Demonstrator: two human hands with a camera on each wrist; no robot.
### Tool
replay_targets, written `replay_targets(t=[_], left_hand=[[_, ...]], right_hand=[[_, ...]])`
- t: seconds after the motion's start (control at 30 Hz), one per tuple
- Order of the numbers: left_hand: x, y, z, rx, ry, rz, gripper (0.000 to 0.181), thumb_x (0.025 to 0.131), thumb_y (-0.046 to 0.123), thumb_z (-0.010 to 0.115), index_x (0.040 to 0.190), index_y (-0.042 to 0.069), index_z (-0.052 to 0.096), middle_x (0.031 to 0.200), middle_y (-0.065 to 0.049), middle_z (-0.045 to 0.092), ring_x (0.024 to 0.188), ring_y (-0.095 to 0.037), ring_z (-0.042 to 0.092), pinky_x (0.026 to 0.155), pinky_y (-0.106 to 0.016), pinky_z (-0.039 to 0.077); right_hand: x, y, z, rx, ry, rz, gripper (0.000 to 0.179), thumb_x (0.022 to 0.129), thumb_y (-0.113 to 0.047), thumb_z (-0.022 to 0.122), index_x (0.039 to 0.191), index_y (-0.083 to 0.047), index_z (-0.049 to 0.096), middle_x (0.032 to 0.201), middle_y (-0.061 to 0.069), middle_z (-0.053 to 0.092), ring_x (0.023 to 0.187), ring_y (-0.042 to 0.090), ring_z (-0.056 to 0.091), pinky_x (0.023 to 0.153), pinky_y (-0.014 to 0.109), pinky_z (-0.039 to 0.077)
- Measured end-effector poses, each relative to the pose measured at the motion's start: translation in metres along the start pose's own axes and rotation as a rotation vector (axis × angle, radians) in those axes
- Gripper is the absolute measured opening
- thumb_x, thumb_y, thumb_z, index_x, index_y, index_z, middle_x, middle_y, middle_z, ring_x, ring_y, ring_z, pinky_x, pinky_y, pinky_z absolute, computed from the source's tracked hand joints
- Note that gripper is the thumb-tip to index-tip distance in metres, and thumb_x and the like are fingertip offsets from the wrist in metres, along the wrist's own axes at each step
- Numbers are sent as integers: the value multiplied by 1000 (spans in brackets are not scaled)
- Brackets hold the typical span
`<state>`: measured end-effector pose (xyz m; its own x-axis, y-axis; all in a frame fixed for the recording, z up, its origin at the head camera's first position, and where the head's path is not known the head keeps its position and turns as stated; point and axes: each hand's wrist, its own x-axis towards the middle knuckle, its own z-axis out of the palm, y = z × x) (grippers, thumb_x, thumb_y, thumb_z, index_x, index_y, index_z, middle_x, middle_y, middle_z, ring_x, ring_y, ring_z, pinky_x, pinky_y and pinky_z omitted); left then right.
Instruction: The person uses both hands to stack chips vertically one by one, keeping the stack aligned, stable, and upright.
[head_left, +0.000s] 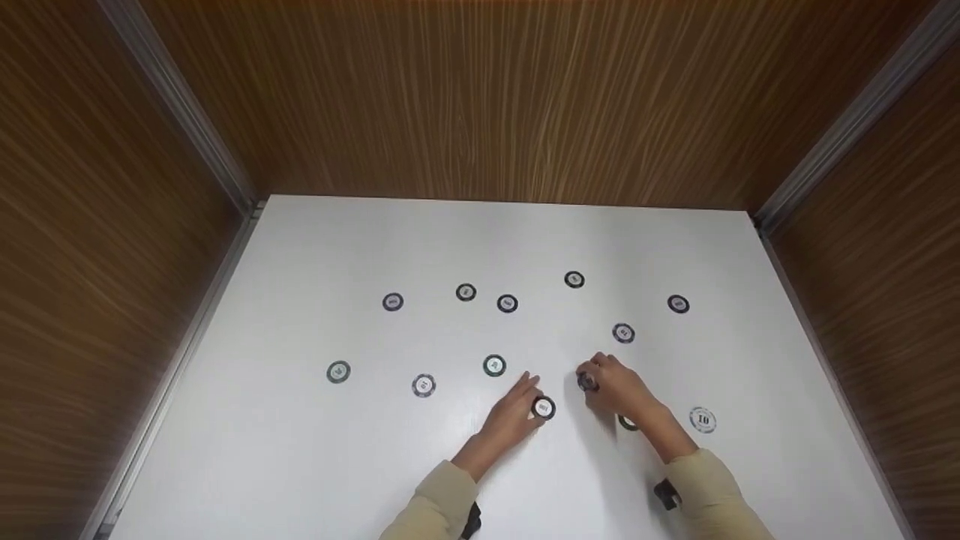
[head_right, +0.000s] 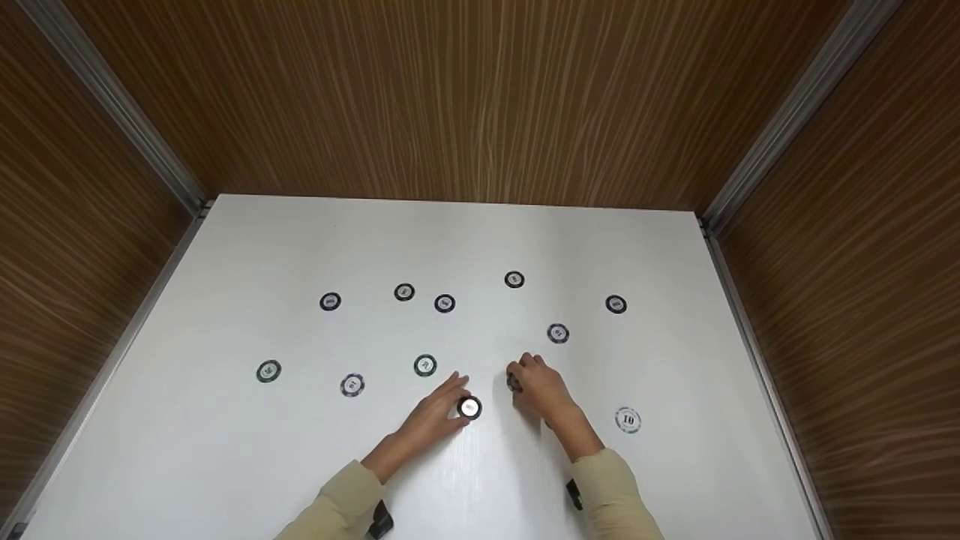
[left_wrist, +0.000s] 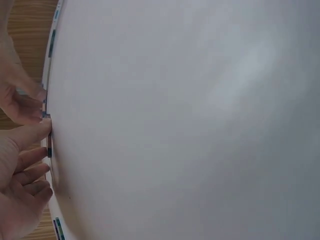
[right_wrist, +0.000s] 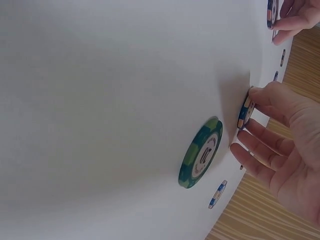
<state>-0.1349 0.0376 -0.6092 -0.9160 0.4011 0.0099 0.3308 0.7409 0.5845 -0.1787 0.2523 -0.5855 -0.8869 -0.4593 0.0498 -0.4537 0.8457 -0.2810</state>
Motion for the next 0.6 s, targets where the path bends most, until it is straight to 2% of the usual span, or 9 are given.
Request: replay_targets(t=[0.27, 0.6], left_hand=[[5, 3, 3, -55, 28, 4, 35, 79, 16, 72, 110, 7, 57, 138, -8, 42, 132, -23, 29, 105, -27, 28], [16, 4, 8, -79, 28, 1, 34, 79, 16, 72, 108, 9, 57, 138, -8, 42, 132, -22, 27, 108, -28, 20]], right_hand=[[1, 0, -2, 72, 16, 1, 37, 65, 3, 76, 100, -3, 65, 89, 8, 56, 80, 24, 59, 72, 34, 53], [4, -5, -8, 132, -37, 59, 39, 68, -1, 77, 105, -4, 63, 96, 8, 56, 88, 25, 60, 80, 35, 52]])
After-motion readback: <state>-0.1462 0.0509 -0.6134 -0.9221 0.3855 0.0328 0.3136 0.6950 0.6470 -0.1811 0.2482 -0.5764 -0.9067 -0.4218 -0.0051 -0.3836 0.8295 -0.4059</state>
